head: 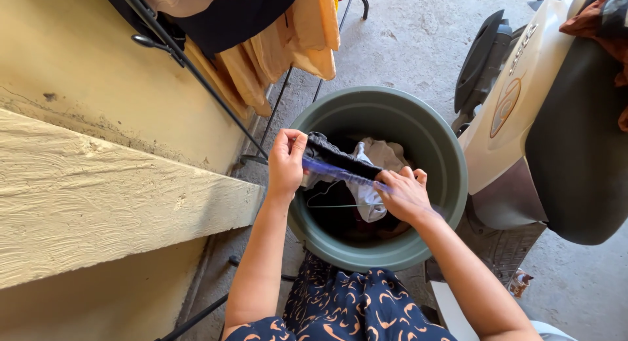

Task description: Hanging wet clothes from a bucket onto hangers and a rotary dryer.

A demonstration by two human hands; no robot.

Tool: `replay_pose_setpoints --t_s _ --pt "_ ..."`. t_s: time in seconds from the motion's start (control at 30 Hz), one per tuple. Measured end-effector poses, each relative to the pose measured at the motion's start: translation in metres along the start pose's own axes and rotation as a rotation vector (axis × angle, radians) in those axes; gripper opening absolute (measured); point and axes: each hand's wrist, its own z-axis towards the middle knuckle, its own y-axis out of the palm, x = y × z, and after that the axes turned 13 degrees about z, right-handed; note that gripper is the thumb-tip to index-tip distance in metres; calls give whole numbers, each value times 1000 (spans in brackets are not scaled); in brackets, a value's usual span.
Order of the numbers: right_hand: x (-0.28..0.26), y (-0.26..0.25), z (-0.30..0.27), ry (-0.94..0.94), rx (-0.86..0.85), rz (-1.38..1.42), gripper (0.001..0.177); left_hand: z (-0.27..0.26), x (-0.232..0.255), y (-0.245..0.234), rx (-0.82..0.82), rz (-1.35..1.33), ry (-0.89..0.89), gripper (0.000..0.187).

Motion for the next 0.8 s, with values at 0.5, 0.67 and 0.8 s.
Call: replay_pose_setpoints --t_s 0.5,0.67,0.8 --pt "-10 -20 27 85 39 281 29 -4 20 -2 -323 -52 -116 12" --pt "9 0 28 -111 239 466 9 -8 24 -2 -388 -114 -142 15" --pt "14 -7 31 -170 255 320 9 -14 26 -4 -368 -102 -132 16"
